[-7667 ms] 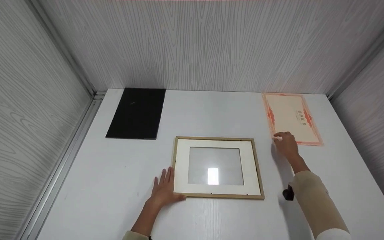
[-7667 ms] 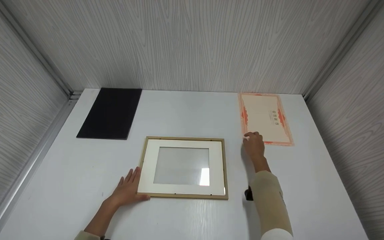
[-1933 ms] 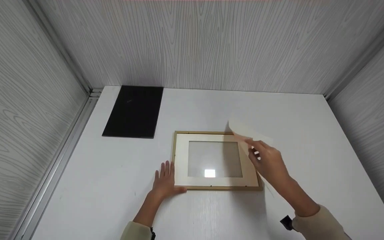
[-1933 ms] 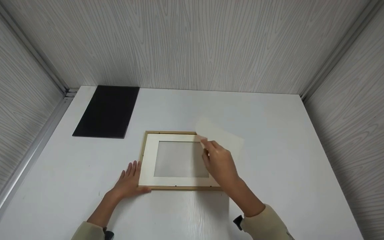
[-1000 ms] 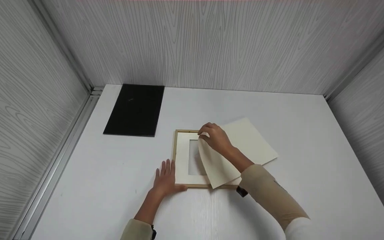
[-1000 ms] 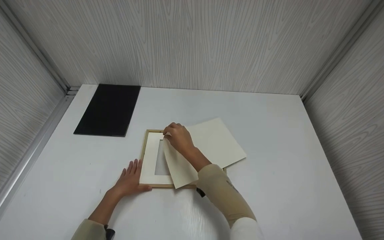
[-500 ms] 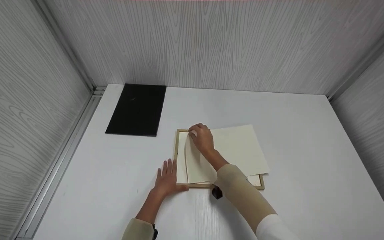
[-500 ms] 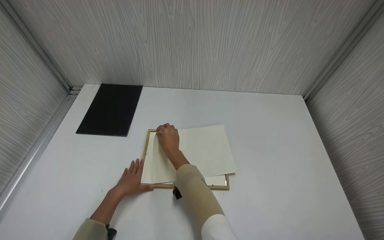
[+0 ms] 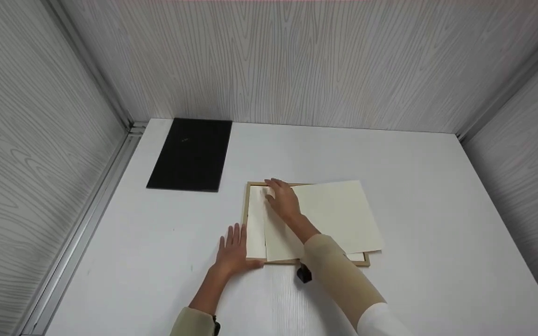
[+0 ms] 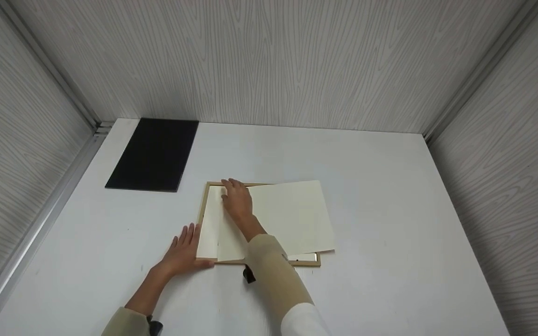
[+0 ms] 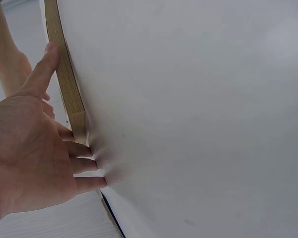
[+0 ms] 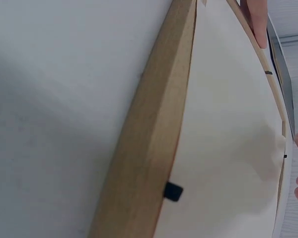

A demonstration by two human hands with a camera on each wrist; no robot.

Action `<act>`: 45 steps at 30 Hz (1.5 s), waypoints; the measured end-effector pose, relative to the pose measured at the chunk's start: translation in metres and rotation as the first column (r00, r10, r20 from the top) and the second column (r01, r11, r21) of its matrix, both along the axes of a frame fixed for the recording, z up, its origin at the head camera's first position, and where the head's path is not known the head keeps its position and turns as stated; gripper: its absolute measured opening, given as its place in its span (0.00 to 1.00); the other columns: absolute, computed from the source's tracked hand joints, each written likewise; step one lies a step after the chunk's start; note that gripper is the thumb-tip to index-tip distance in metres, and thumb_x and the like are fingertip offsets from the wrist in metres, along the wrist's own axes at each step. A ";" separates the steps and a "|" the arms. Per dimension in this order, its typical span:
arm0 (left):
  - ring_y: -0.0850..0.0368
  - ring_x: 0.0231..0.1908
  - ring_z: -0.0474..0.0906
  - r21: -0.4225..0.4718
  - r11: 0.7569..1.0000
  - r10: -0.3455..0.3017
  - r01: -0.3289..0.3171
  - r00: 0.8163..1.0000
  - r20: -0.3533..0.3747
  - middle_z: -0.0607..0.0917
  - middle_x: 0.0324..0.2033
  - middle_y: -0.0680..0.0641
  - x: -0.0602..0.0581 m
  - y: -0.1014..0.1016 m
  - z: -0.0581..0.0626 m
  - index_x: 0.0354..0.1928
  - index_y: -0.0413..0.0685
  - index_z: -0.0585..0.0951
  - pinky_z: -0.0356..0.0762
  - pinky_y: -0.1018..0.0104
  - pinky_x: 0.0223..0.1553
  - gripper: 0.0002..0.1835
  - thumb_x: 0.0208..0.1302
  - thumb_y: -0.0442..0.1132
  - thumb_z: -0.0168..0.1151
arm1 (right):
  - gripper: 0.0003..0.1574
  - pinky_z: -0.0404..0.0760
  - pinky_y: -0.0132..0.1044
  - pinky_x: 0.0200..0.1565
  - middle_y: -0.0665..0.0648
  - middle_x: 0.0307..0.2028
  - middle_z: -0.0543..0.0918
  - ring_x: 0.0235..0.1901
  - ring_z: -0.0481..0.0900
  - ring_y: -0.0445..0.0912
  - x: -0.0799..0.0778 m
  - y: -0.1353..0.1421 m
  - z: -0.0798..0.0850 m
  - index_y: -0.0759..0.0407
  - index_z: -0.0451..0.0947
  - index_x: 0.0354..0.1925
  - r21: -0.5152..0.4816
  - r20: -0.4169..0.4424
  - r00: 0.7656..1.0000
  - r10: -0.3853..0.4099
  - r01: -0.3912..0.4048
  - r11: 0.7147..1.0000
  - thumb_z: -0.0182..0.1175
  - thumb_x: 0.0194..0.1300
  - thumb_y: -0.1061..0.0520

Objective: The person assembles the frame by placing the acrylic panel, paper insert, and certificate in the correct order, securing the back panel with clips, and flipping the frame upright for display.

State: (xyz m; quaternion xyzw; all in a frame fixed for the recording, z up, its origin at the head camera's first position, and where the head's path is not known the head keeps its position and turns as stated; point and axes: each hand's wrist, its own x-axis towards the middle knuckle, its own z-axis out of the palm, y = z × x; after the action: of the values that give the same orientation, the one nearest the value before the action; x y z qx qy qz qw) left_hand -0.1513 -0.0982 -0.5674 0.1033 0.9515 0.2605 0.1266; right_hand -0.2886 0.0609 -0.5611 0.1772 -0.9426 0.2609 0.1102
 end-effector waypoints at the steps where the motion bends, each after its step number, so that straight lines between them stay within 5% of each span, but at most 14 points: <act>1: 0.35 0.66 0.35 0.005 1.000 0.001 -0.001 1.000 -0.001 0.44 0.66 0.28 0.000 0.000 0.000 0.67 0.27 0.45 0.37 0.42 0.62 0.59 0.47 0.56 0.69 | 0.23 0.72 0.43 0.51 0.59 0.52 0.76 0.52 0.72 0.53 0.000 0.002 0.001 0.58 0.75 0.53 0.001 0.003 1.000 0.001 -0.001 1.000 0.64 0.57 0.62; 13: 0.35 0.66 0.36 0.006 1.000 -0.004 0.004 1.000 -0.018 0.44 0.66 0.28 -0.001 0.000 0.002 0.67 0.27 0.45 0.37 0.43 0.62 0.59 0.48 0.55 0.69 | 0.14 0.76 0.45 0.40 0.59 0.41 0.81 0.41 0.77 0.53 0.002 0.071 0.042 0.62 0.81 0.42 0.001 -0.111 0.994 0.016 -0.016 1.000 0.64 0.55 0.66; 20: 0.35 0.66 0.35 -0.002 1.000 0.004 -0.004 1.000 -0.009 0.43 0.66 0.27 0.001 -0.001 0.003 0.67 0.27 0.45 0.36 0.43 0.62 0.59 0.48 0.55 0.69 | 0.15 0.76 0.48 0.37 0.62 0.42 0.80 0.40 0.76 0.57 0.013 0.132 0.059 0.63 0.80 0.44 -0.029 -0.082 0.993 -0.083 0.080 0.996 0.63 0.55 0.67; 31: 0.35 0.66 0.34 0.000 1.000 0.013 -0.013 1.000 0.000 0.42 0.66 0.28 0.003 -0.003 0.001 0.67 0.27 0.44 0.35 0.42 0.62 0.59 0.49 0.55 0.68 | 0.18 0.73 0.54 0.38 0.69 0.42 0.78 0.42 0.75 0.62 0.052 0.224 0.032 0.69 0.77 0.47 -0.063 0.050 0.969 -0.241 0.244 0.968 0.61 0.56 0.69; 39: 0.34 0.66 0.35 -0.010 1.000 -0.002 0.001 1.000 -0.010 0.43 0.66 0.27 0.002 -0.002 0.004 0.67 0.26 0.45 0.36 0.42 0.62 0.58 0.49 0.54 0.69 | 0.22 0.74 0.54 0.42 0.71 0.47 0.76 0.46 0.75 0.63 0.067 0.248 0.018 0.70 0.70 0.56 -0.134 0.313 0.914 -0.257 0.310 0.941 0.53 0.62 0.66; 45: 0.33 0.66 0.36 0.005 1.000 -0.009 0.009 1.000 -0.016 0.44 0.66 0.27 0.001 0.001 0.004 0.67 0.26 0.46 0.37 0.41 0.62 0.58 0.49 0.54 0.69 | 0.22 0.77 0.47 0.37 0.72 0.44 0.77 0.42 0.77 0.61 0.072 0.256 0.012 0.71 0.69 0.56 -0.163 0.375 0.899 -0.228 0.306 0.938 0.53 0.63 0.66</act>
State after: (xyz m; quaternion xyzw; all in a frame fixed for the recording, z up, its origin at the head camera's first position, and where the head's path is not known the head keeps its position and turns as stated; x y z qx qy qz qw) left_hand -0.1501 -0.0967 -0.5630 0.1098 0.9514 0.2615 0.1201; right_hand -0.2165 0.3172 -0.5495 -0.0171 -0.9279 0.3723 -0.0055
